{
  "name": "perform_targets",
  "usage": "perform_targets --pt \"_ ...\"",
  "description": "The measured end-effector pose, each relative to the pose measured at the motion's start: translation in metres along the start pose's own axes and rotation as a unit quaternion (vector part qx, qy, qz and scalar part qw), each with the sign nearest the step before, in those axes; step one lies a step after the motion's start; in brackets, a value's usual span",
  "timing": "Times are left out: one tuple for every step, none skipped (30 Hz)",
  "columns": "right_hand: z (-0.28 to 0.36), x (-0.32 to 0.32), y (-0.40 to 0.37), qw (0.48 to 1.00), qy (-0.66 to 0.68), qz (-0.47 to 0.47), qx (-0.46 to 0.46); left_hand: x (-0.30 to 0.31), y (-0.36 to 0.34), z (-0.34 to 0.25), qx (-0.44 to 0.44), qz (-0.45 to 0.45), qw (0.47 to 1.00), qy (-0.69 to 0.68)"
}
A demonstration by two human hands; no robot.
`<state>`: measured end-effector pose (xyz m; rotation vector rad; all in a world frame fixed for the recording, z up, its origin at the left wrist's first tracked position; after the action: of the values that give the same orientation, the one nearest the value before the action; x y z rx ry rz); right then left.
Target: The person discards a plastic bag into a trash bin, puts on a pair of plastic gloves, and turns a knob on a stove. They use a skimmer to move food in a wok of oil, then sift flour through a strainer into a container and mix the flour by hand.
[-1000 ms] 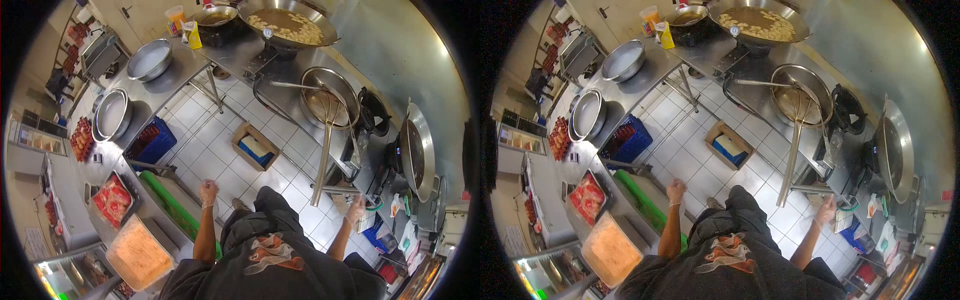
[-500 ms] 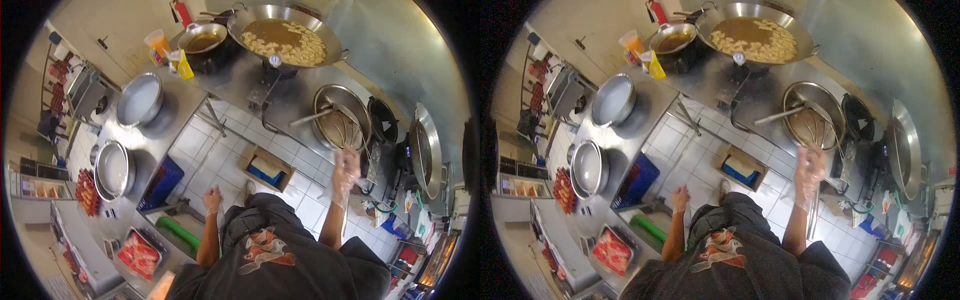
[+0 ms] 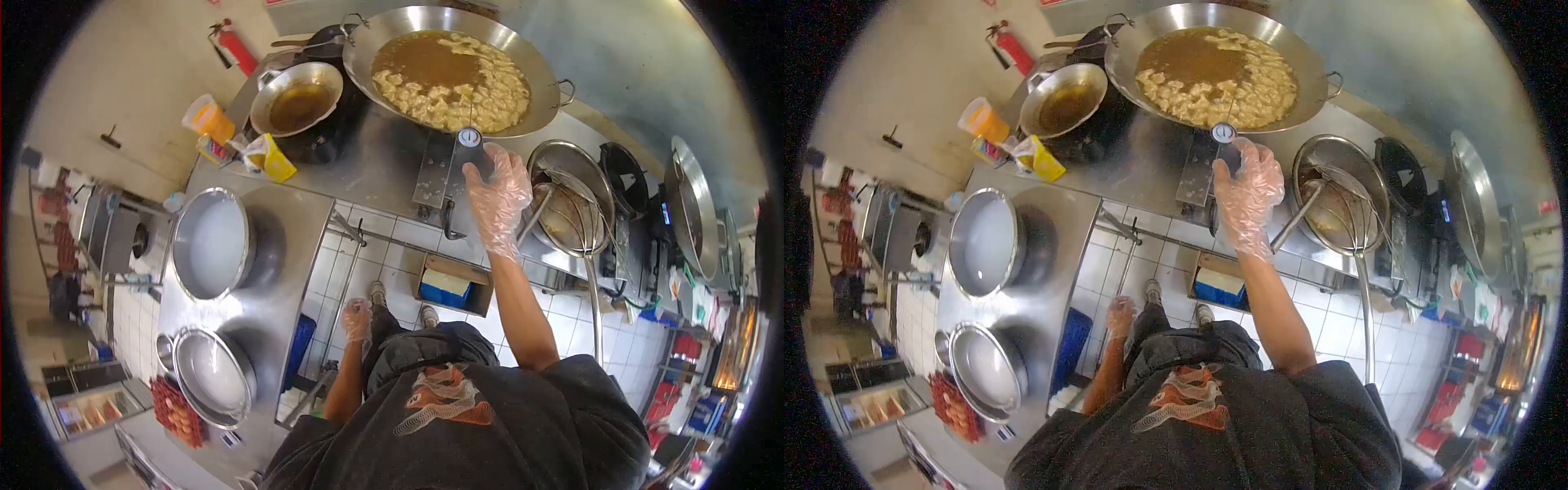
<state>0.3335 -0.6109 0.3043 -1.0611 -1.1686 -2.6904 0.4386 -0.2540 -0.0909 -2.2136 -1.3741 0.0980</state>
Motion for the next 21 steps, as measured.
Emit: perform_targets --pt "0.007 -0.009 0.004 1.0 -0.014 -0.017 -0.016 -0.002 0.02 -0.013 -0.02 0.025 0.999 0.015" --pt "0.014 -0.017 0.007 0.999 -0.027 -0.033 -0.032 -0.002 0.041 -0.02 -0.066 0.037 0.996 0.04" --pt "0.019 -0.025 0.009 0.997 -0.041 -0.049 -0.049 -0.001 0.06 -0.024 -0.101 0.039 0.992 0.069" --pt "0.023 -0.036 0.014 0.996 -0.066 -0.044 -0.046 0.0 0.077 -0.029 -0.138 0.04 0.985 0.097" --pt "0.025 -0.044 0.019 0.995 -0.063 -0.052 -0.055 0.001 0.095 -0.035 -0.176 0.041 0.976 0.125" --pt "0.027 -0.049 0.023 0.994 -0.059 -0.061 -0.065 0.001 0.114 -0.034 -0.172 0.052 0.975 0.128" --pt "0.029 -0.056 0.025 0.993 -0.054 -0.068 -0.076 0.001 0.13 -0.034 -0.167 0.063 0.975 0.132" --pt "0.023 -0.061 0.026 0.988 -0.059 -0.101 -0.097 0.003 0.144 -0.031 -0.16 0.073 0.975 0.137" --pt "0.017 -0.065 0.024 0.984 -0.054 -0.118 -0.122 0.005 0.151 -0.034 -0.195 0.085 0.969 0.128" --pt "0.013 -0.067 0.022 0.979 -0.048 -0.134 -0.144 0.005 0.158 -0.037 -0.227 0.096 0.962 0.117" --pt "0.009 -0.069 0.021 0.974 -0.042 -0.152 -0.164 0.002 0.164 -0.04 -0.261 0.107 0.954 0.103" --pt "0.016 -0.069 0.023 0.971 -0.084 -0.125 -0.187 0.001 0.172 -0.031 -0.223 0.116 0.962 0.11" --pt "0.018 -0.072 0.021 0.969 -0.077 -0.121 -0.202 0.001 0.179 -0.022 -0.187 0.125 0.967 0.119" --pt "0.019 -0.074 0.02 0.967 -0.07 -0.117 -0.215 -0.001 0.186 -0.013 -0.15 0.133 0.971 0.127" --pt "0.02 -0.077 0.02 0.965 -0.063 -0.112 -0.228 -0.004 0.185 -0.021 -0.172 0.146 0.965 0.131" --pt "0.02 -0.08 0.021 0.963 -0.079 -0.118 -0.23 -0.005 0.18 -0.029 -0.193 0.157 0.959 0.135" --pt "0.018 -0.083 0.022 0.96 -0.095 -0.123 -0.231 -0.007 0.175 -0.037 -0.214 0.168 0.952 0.139" --pt "0.017 -0.086 0.022 0.958 -0.11 -0.127 -0.233 -0.008 0.175 -0.035 -0.194 0.178 0.956 0.128" --pt "0.016 -0.088 0.021 0.958 -0.113 -0.128 -0.23 -0.01 0.177 -0.033 -0.175 0.189 0.959 0.118" --pt "0.015 -0.09 0.021 0.959 -0.115 -0.13 -0.226 -0.011 0.178 -0.032 -0.157 0.198 0.962 0.107" --pt "0.015 -0.091 0.022 0.959 -0.117 -0.132 -0.222 -0.012 0.182 -0.027 -0.169 0.202 0.959 0.099"
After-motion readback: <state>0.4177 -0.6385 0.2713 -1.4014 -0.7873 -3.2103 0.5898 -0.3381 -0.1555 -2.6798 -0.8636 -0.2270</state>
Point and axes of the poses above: each hand's wrist, its own y-axis towards the middle knuckle, its own x-axis out of the back of the hand, z = x × y, the point moved 5 cm from there along y, towards the middle knuckle, and after that the axes turned 3 degrees about -y, right-handed, at the moved point
